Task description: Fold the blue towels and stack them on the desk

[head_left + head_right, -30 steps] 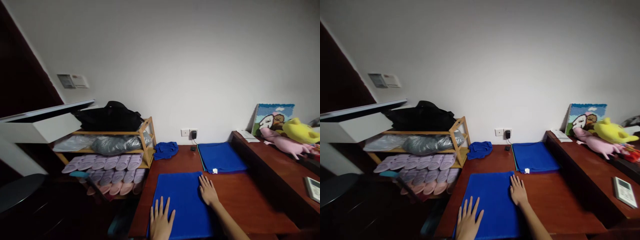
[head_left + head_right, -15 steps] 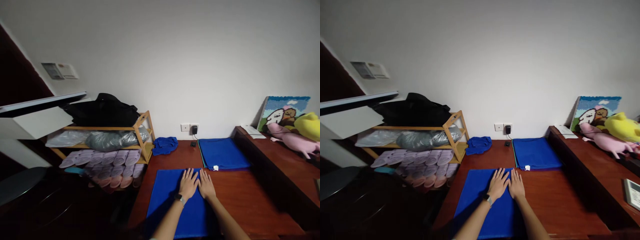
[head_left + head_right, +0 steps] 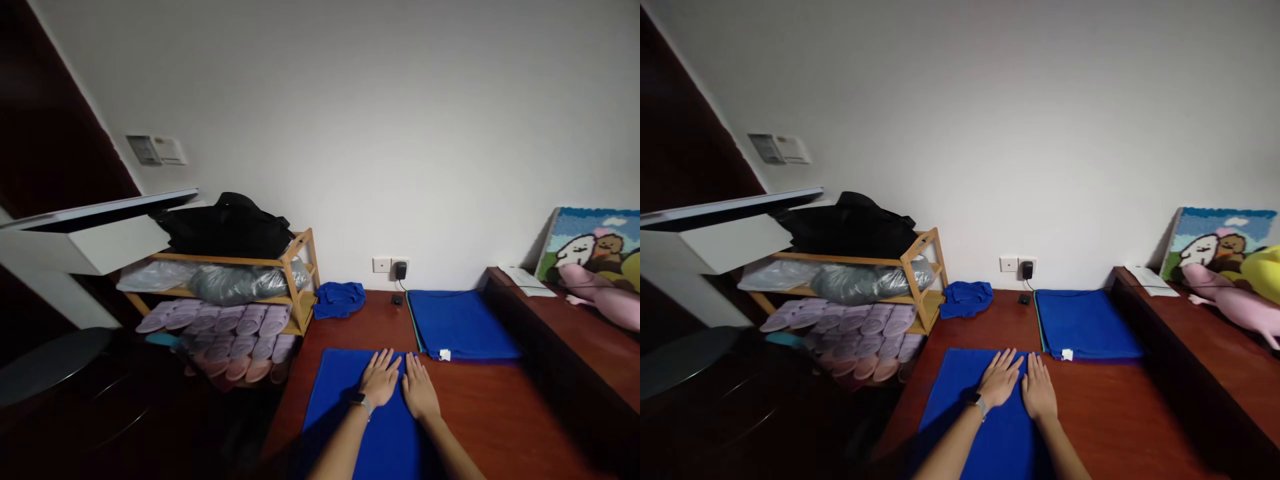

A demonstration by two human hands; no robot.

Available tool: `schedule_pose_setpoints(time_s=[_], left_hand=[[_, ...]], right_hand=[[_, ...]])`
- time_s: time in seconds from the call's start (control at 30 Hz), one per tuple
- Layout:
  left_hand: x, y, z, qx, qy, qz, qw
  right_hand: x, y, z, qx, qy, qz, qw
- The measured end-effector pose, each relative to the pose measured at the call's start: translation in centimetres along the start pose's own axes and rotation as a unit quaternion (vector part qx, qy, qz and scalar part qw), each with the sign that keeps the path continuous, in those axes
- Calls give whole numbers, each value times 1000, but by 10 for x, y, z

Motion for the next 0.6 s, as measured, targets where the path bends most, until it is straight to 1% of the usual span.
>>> schedule_pose_setpoints(time_s=[0.03,0.07,0.13,0.2,0.23,0.27,0.3,0.37,0.5,0.6], left_hand=[[-9,-15,0,6,0,-10,1000],[-20,-35,0,16,-2,-29,999],[-49,-83,3,45,-6,-90,995],[-80,-132,6,75,-12,-167,983],[-93,-151,7,86,-14,-196,977],[-103,-165,7,95,-14,-219,971],[-109,-174,6,100,-13,-233,967],[-113,-179,3,106,-12,-243,964],[-107,-166,-4,102,-15,-245,964],[-106,-163,-9,96,-18,-245,965]], right_hand=[[0,1,0,0,8,8,1000],[-1,2,0,2,17,16,1000],[-1,4,1,2,27,32,999],[0,5,1,-3,27,40,999],[0,5,1,-6,25,43,999],[1,5,1,-9,21,45,999],[1,5,0,-11,18,46,999],[0,4,-3,-10,9,46,999],[-10,6,-10,0,5,48,999],[-22,8,-11,12,4,46,999]])
Point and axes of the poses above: each hand's wrist, its own x-axis towards the middle knuckle, its own z-axis out of the palm, y = z × x, the point moved 7 cm from there along x, towards the middle knuckle, and after that the axes turned 15 degrees about x, right-handed, at the moved point
